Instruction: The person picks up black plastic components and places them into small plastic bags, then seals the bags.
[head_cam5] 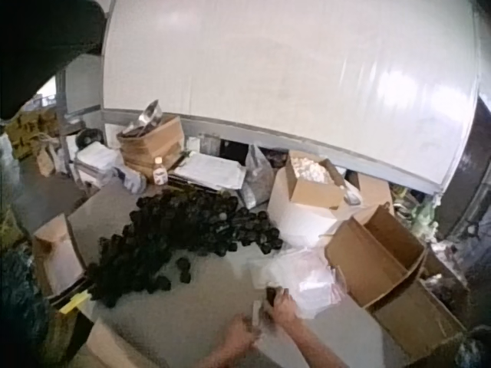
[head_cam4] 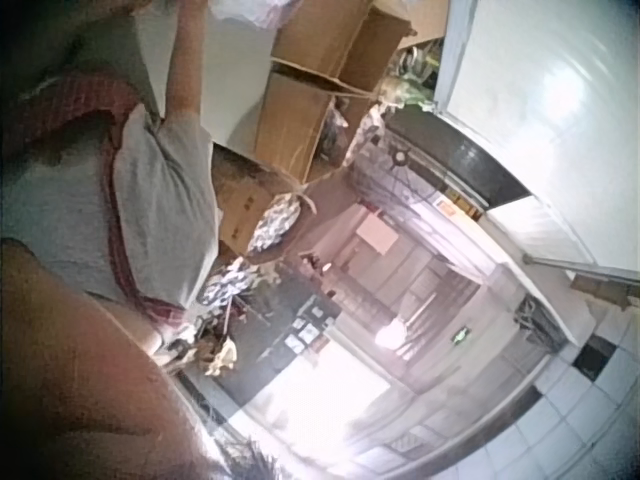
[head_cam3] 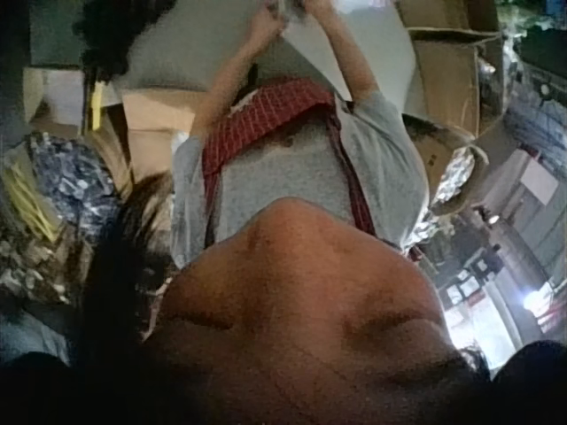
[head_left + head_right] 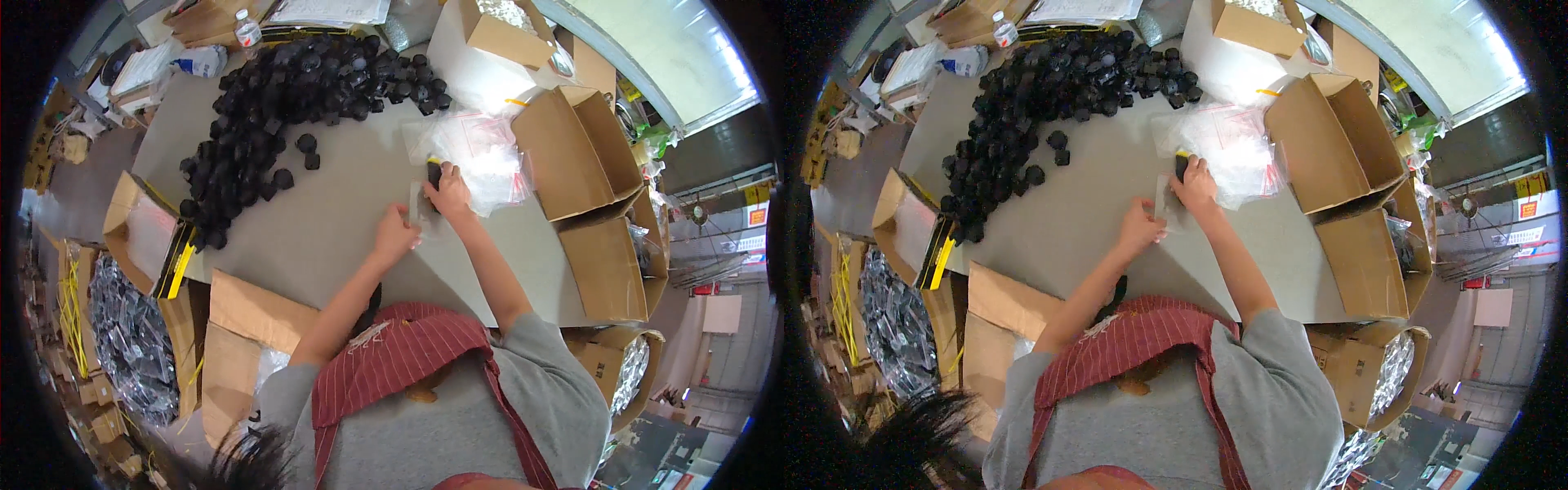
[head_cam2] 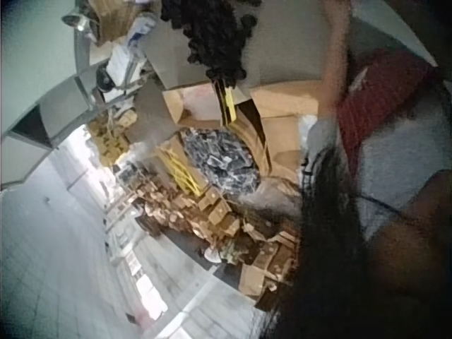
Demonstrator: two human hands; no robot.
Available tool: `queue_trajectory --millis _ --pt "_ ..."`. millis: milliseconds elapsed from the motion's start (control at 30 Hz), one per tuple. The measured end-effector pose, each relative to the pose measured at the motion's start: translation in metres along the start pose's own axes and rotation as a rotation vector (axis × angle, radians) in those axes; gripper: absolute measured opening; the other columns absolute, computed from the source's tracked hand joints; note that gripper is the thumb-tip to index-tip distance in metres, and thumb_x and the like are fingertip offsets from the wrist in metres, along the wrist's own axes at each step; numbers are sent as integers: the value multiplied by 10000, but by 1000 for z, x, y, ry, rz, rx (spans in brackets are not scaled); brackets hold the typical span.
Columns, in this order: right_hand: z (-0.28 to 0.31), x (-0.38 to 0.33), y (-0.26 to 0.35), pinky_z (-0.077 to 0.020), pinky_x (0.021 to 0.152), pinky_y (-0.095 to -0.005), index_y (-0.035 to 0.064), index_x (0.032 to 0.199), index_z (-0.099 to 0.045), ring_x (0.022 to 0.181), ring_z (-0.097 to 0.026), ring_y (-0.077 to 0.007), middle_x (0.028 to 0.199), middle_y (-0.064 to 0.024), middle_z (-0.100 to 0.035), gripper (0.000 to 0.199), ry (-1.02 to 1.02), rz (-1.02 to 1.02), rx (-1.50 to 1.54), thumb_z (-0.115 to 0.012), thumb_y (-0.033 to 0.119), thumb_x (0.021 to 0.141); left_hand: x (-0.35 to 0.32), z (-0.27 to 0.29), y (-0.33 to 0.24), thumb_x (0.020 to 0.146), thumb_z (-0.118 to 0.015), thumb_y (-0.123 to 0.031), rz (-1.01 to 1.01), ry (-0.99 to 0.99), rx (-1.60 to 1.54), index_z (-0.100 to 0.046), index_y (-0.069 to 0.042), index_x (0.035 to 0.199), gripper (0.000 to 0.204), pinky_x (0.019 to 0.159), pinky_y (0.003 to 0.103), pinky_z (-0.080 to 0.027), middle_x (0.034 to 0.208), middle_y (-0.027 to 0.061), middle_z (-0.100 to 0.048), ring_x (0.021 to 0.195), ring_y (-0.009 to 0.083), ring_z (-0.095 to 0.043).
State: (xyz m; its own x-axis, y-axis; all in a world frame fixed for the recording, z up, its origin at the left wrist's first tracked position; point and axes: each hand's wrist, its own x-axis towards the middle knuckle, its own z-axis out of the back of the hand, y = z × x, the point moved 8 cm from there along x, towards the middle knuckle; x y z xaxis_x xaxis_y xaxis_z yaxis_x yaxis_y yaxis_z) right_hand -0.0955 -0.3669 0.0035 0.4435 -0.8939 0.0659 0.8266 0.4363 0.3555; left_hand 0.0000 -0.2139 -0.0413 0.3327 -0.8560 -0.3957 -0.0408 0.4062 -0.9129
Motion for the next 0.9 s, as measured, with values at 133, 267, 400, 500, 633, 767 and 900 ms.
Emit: queue_trajectory --millis 133,267,400,500,633,767,900 --pt "8 14 3 -529 798 -458 35 1193 -566 960 -631 -360 1077 -158 -596 526 -36 20 81 -726 266 748 1 16 -19 800 -661 -156 -427 -219 327 -562 42 1128 395 667 386 -525 798 158 -667 751 282 -674" --pt "71 34 18 -464 811 -452 46 1240 -547 935 -590 -320 1023 -131 -582 555 -389 307 -101 -722 202 737 6 23 -29 842 -628 -164 -245 -133 300 -646 -49 1096 279 727 407 -507 901 149 -668 803 315 -647" --pt "61 66 -44 -367 980 -520 223 1285 -612 1083 -538 -284 1125 -87 -587 484 -329 205 -315 -685 187 808 30 22 -41 892 -604 -139 -295 -190 455 -672 -103 1073 197 754 375 -498 1000 115 -645 862 295 -630" --pt "32 64 -117 -154 1097 -705 364 1292 -621 1327 -383 -289 1351 -31 -507 449 -217 -62 -172 -603 179 883 46 33 -41 901 -598 -108 -520 -300 438 -675 -77 1023 147 769 342 -491 1030 93 -630 856 259 -619" --pt "44 30 -161 -162 1081 -725 308 1351 -577 1378 -325 -312 1415 -80 -454 472 -233 -182 -129 -599 194 894 58 37 -29 893 -617 -99 -500 -246 302 -672 -42 989 124 782 324 -489 1045 79 -617 864 234 -610" --pt "83 -2 -108 -250 1088 -663 151 1409 -509 1386 -339 -360 1457 -167 -427 533 -406 -88 -274 -622 228 894 49 42 -30 838 -680 -108 -444 -175 115 -685 -68 1031 197 818 347 -501 993 73 -645 904 234 -622" --pt "89 -18 -30 -377 1071 -415 40 1420 -450 1293 -481 -334 1397 -192 -504 635 43 127 716 -685 332 908 34 32 -9 816 -685 -81 -147 -31 -375 -688 -51 1078 263 820 316 -502 1021 55 -672 883 185 -633"
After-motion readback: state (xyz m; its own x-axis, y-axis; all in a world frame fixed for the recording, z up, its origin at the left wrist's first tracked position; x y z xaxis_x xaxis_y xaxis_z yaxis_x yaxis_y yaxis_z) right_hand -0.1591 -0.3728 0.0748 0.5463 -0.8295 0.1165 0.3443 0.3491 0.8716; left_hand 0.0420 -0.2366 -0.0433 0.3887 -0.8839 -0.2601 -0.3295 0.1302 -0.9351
